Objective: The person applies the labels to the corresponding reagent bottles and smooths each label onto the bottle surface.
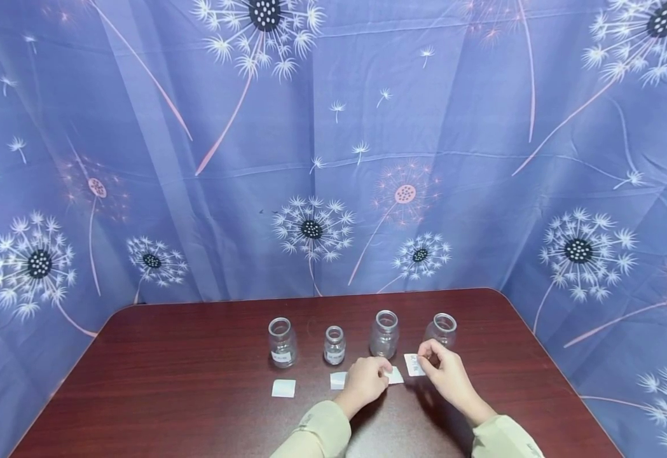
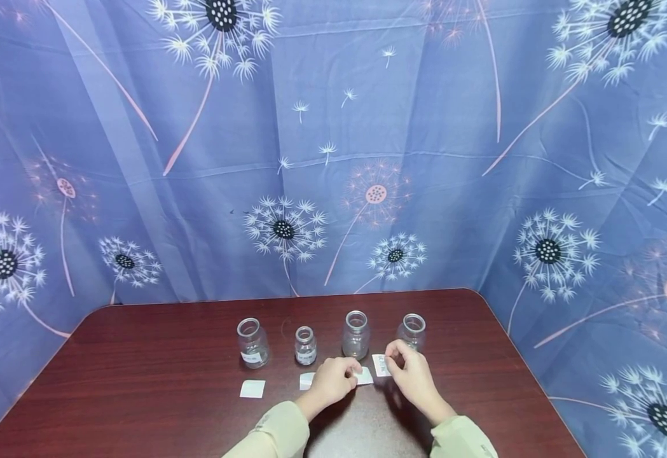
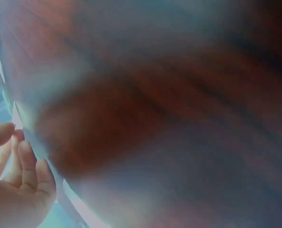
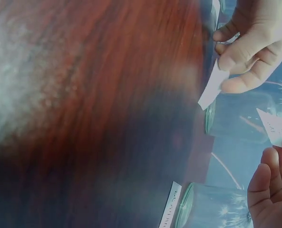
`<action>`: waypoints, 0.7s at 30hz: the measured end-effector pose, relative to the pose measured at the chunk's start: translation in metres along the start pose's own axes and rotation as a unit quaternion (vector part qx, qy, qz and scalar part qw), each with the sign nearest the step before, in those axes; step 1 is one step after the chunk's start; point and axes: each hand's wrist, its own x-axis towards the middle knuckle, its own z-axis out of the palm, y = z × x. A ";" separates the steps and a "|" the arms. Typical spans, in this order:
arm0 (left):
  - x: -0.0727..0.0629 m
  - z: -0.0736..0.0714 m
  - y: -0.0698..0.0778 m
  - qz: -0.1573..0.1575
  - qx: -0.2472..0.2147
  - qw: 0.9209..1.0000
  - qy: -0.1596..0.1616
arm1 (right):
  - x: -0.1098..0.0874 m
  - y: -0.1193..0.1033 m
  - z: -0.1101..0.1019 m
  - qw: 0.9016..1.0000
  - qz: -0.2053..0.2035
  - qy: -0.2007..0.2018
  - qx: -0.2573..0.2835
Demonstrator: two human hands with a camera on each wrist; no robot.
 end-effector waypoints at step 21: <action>0.007 -0.014 0.007 0.098 -0.065 0.989 0.095 | -0.001 -0.004 0.006 0.995 -0.041 -0.077 0.044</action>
